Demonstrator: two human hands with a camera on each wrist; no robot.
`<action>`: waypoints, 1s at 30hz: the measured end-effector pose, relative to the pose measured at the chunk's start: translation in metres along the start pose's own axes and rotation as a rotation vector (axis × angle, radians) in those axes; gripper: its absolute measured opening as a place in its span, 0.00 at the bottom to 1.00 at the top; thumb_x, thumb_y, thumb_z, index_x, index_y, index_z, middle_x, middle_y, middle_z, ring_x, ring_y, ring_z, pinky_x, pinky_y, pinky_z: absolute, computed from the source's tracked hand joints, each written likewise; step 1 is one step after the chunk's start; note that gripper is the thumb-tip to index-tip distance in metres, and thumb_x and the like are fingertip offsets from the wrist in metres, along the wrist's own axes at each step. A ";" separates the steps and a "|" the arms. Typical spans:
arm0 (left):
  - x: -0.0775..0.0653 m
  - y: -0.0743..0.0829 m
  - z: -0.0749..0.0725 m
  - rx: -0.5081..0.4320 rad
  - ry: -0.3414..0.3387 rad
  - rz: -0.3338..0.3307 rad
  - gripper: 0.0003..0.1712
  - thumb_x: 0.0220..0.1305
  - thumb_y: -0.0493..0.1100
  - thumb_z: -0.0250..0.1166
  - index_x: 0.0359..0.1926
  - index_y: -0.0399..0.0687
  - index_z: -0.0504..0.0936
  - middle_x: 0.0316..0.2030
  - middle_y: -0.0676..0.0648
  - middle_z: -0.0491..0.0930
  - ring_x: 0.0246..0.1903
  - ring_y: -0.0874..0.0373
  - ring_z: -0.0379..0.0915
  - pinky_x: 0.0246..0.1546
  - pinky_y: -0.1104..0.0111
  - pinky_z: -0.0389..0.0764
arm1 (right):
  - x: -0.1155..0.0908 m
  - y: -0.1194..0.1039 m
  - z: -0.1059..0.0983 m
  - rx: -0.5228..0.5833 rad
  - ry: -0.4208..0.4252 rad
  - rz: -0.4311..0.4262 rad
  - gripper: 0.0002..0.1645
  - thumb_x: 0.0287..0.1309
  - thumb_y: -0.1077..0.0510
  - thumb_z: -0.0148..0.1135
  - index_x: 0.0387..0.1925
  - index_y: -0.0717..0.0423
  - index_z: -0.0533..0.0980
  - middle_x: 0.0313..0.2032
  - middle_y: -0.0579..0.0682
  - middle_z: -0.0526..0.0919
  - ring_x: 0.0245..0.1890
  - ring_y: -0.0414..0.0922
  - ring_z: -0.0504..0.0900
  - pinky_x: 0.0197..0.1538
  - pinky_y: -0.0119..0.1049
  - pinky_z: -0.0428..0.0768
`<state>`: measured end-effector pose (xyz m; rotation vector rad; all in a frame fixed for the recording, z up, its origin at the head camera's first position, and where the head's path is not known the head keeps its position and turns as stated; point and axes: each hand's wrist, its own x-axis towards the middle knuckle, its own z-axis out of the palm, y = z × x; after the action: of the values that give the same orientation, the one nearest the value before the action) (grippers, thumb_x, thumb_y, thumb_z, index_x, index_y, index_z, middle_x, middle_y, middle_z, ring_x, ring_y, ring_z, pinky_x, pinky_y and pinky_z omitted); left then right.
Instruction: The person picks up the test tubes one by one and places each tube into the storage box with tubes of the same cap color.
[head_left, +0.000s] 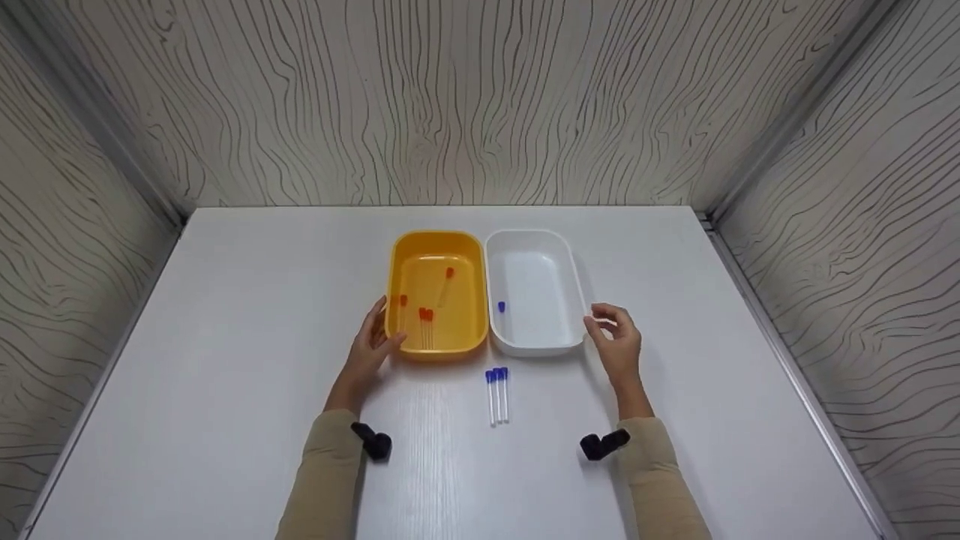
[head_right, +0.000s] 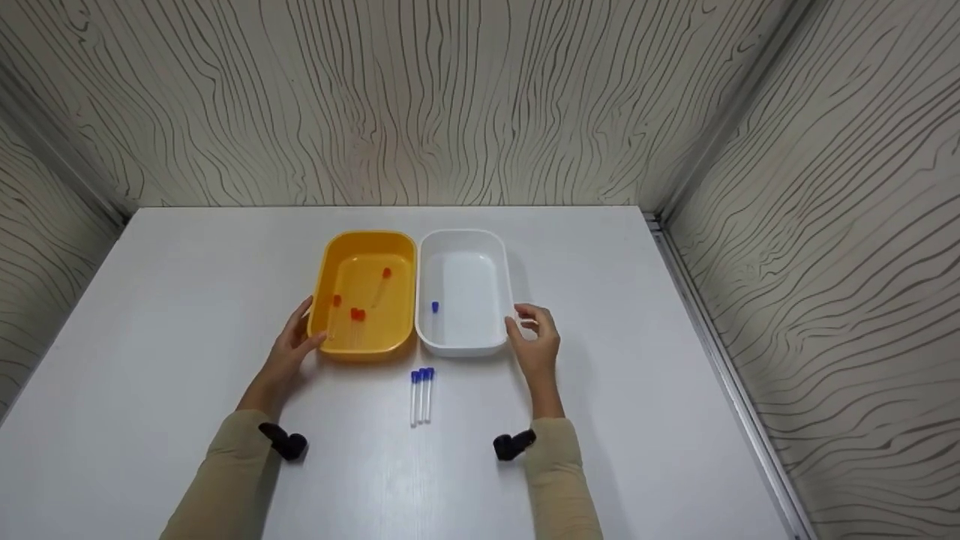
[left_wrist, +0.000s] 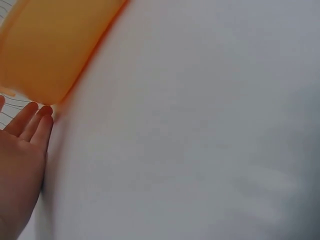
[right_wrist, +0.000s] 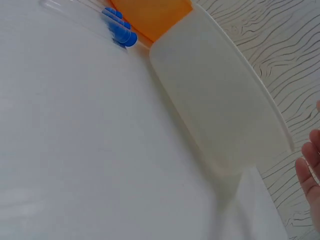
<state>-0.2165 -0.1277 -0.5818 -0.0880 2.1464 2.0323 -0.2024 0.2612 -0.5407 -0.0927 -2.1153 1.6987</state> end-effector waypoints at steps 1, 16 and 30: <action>-0.001 0.000 0.000 -0.004 0.006 0.018 0.43 0.64 0.49 0.63 0.74 0.68 0.50 0.74 0.47 0.56 0.75 0.51 0.53 0.76 0.57 0.55 | 0.002 0.007 -0.001 0.012 -0.022 0.042 0.18 0.55 0.71 0.63 0.49 0.73 0.75 0.48 0.61 0.79 0.46 0.31 0.76 0.53 0.25 0.79; -0.011 0.002 0.002 0.037 0.103 0.069 0.38 0.68 0.48 0.59 0.74 0.60 0.54 0.74 0.52 0.57 0.74 0.53 0.55 0.75 0.56 0.57 | 0.003 0.037 -0.010 0.150 -0.403 0.249 0.41 0.61 0.66 0.59 0.72 0.60 0.54 0.76 0.61 0.49 0.78 0.56 0.45 0.78 0.52 0.48; -0.044 0.017 0.003 0.219 0.247 0.243 0.29 0.66 0.42 0.62 0.66 0.46 0.67 0.65 0.42 0.69 0.65 0.49 0.65 0.69 0.50 0.67 | 0.002 0.046 -0.014 0.212 -0.510 0.267 0.45 0.64 0.65 0.56 0.75 0.51 0.45 0.78 0.58 0.36 0.79 0.55 0.35 0.78 0.54 0.42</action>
<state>-0.1763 -0.1271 -0.5575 -0.0521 2.6358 1.9809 -0.2090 0.2866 -0.5815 0.1433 -2.3327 2.2920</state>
